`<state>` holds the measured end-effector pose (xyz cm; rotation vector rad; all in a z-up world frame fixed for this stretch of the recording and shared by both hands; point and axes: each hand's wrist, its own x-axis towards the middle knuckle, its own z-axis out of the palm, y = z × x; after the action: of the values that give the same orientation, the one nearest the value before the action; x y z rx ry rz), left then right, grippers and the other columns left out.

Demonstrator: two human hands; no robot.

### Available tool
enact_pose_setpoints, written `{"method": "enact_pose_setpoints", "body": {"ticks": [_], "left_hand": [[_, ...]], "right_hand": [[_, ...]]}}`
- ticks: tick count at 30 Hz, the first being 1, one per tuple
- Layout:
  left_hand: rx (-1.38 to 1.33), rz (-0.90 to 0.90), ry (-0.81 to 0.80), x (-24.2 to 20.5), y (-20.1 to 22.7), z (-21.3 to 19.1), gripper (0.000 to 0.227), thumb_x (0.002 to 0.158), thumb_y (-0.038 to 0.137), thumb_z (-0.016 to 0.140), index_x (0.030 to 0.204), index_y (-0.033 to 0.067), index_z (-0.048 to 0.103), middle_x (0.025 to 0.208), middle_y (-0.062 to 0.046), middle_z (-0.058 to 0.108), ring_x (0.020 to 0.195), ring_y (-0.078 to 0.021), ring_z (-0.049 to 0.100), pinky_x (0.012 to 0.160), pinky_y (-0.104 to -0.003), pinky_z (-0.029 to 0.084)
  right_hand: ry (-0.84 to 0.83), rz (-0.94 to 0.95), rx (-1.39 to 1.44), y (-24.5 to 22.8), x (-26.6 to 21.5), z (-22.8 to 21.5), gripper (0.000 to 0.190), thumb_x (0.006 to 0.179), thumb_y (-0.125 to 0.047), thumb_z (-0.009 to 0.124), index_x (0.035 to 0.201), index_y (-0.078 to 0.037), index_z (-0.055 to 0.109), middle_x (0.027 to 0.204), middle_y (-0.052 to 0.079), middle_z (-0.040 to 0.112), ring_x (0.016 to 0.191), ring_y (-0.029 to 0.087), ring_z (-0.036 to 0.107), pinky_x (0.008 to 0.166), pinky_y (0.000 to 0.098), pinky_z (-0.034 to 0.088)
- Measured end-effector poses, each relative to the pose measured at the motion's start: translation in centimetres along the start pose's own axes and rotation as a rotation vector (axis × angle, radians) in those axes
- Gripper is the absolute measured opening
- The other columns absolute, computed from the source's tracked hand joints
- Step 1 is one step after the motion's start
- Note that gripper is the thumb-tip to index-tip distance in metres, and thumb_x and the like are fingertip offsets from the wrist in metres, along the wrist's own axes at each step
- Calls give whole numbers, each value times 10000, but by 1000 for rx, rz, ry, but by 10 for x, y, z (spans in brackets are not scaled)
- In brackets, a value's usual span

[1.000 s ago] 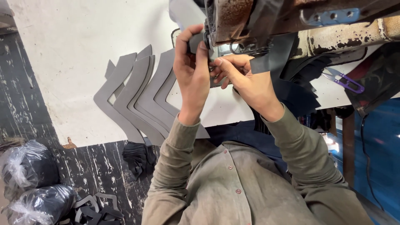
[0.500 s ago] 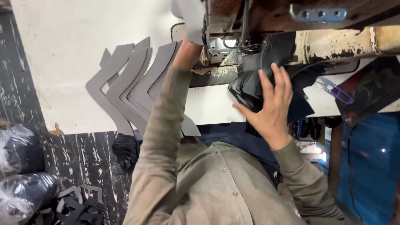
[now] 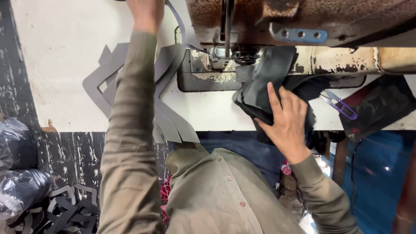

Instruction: Sewing together various shoe material pieces using an industrial sewing machine.

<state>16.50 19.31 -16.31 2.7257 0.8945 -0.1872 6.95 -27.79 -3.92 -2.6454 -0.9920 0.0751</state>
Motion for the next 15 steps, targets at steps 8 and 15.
{"method": "enact_pose_setpoints", "body": {"ticks": [8,15], "left_hand": [[-210,238,517,-216,-3,-7,388,1058,162,682,1423,67,586,1579,-179,471,1533,-401,330,1292,-565,210],[-167,-6,454,-300,-11,3,639,968,248,717,1503,-9,478,1587,-248,353,1510,-453,219,1238,-588,141]], "right_hand": [[25,-172,-38,6,18,-24,1084,742,-447,886,1597,-56,348,1415,230,471,1267,374,457,1037,525,297],[162,2,165,32,23,-25,547,943,-316,883,1309,-3,625,1233,163,652,1183,303,565,1004,444,410]]}}
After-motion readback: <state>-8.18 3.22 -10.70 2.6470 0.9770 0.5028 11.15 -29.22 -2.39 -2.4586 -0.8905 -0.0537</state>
